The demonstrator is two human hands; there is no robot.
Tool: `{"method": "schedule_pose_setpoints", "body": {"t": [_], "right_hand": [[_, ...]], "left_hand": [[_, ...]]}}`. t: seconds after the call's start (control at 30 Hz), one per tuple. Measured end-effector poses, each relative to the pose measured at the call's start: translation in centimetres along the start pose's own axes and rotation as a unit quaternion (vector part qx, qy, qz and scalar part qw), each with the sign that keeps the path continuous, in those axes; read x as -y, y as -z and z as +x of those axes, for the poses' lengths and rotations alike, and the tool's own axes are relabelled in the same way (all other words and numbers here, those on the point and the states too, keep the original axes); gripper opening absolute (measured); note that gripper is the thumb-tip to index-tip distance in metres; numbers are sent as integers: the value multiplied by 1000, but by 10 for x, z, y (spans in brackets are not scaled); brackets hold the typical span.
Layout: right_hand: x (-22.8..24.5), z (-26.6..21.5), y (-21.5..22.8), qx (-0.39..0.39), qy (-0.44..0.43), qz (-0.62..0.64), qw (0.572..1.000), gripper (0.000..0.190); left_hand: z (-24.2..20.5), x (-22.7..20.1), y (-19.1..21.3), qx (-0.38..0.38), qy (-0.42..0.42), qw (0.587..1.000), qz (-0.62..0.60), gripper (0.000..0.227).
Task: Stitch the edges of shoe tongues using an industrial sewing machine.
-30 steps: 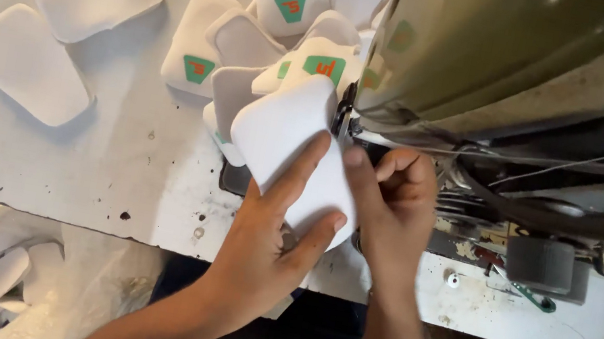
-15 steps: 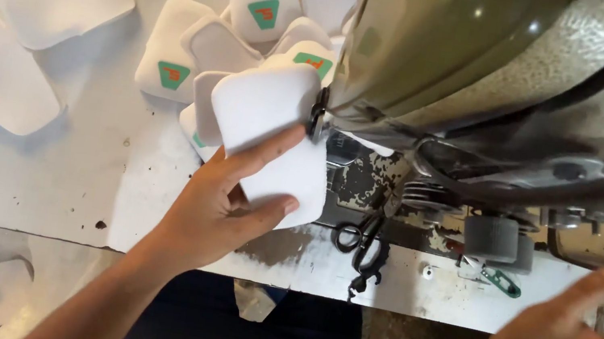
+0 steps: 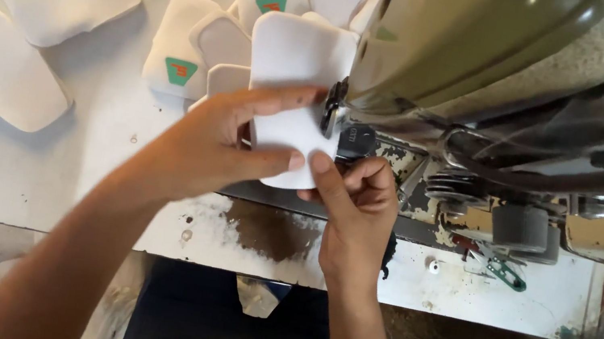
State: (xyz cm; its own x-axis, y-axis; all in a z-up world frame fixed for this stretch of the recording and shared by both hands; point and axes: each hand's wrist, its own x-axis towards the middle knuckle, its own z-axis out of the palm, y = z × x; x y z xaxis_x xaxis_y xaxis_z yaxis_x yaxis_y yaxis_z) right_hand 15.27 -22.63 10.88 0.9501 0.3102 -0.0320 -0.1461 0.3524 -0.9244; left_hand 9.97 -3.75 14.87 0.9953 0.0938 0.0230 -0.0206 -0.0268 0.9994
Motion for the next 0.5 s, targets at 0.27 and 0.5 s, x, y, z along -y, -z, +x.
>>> {"method": "schedule_pose_setpoints", "body": {"t": [0.27,0.5], "right_hand": [[3,4,-9,-11,-10,24,1000,35],[12,2,-20,-42,-34,5,999,32]], "left_hand": [[28,-4,17,18,74,997,21,66],[-10,22,-50,-231,-5,972,40,63]]}}
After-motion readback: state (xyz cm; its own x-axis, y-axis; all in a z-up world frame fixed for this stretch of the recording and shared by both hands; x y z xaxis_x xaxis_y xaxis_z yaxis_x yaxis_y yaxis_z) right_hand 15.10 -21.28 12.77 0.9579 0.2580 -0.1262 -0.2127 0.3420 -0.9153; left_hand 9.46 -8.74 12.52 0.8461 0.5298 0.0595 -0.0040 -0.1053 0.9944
